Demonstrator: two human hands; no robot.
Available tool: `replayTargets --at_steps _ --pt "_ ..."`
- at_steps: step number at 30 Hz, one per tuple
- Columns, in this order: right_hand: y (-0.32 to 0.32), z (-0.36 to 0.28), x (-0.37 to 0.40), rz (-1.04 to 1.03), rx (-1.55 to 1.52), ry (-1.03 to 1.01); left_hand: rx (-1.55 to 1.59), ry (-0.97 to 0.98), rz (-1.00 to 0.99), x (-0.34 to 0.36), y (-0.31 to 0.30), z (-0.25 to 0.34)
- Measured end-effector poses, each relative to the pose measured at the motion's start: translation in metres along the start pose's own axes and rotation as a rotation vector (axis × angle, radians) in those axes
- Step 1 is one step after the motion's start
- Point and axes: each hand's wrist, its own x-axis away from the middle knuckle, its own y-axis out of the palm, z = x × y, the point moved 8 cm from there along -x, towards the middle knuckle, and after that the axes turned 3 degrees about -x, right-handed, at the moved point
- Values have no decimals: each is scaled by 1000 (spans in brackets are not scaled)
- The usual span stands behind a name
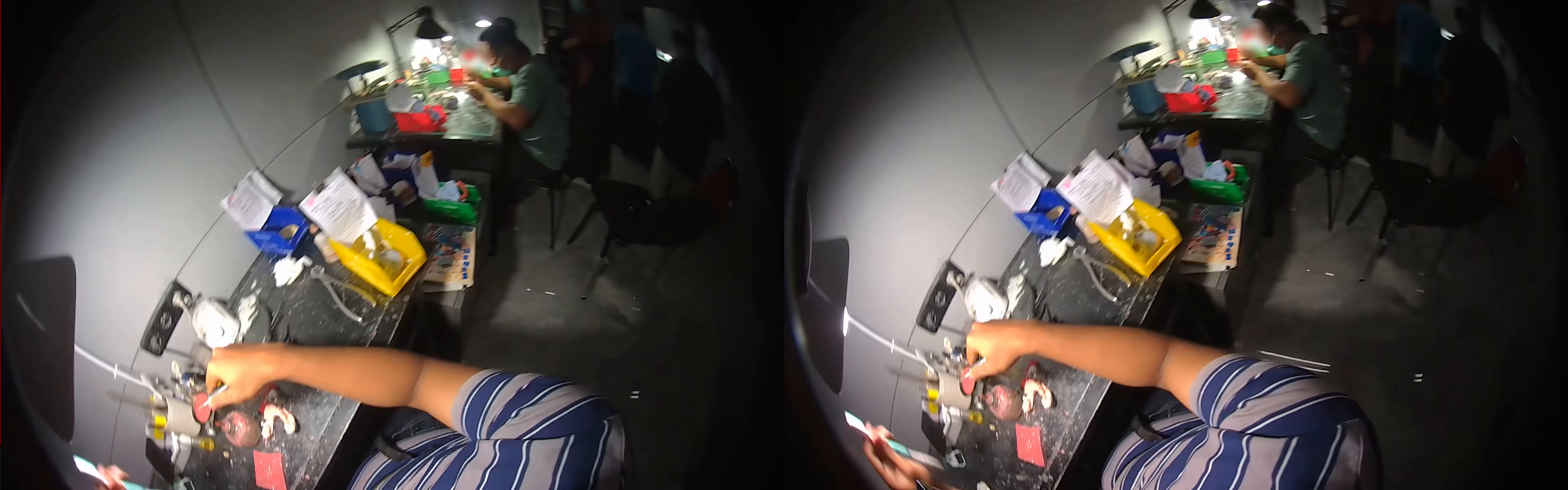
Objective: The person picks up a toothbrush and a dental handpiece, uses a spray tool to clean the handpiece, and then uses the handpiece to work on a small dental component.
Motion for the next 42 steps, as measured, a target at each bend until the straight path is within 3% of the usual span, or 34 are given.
replayTargets --at_steps 4,7,10,13,18,28,36,40,42 --pt "-6 -24 8 12 -59 -51 661 -345 -391 71 -29 -121" --pt "-24 -65 35 83 -153 -82 375 -617 -474 145 47 -81" --pt "-24 -81 66 92 -20 -70 153 -704 -586 201 117 -44" --pt "-15 -78 90 70 -26 -35 36 -680 -686 236 163 -15" --pt "-11 -70 114 59 10 -7 -28 -602 -707 254 182 4" --pt "10 -66 123 -61 12 -7 -142 -570 -610 252 165 3" --pt "9 -73 127 -12 -37 -25 -256 -519 -492 247 128 7" --pt "25 -67 127 -25 -28 -30 -269 -384 -460 255 120 34" --pt "17 -80 127 75 8 -90 -190 -404 -402 234 152 76"
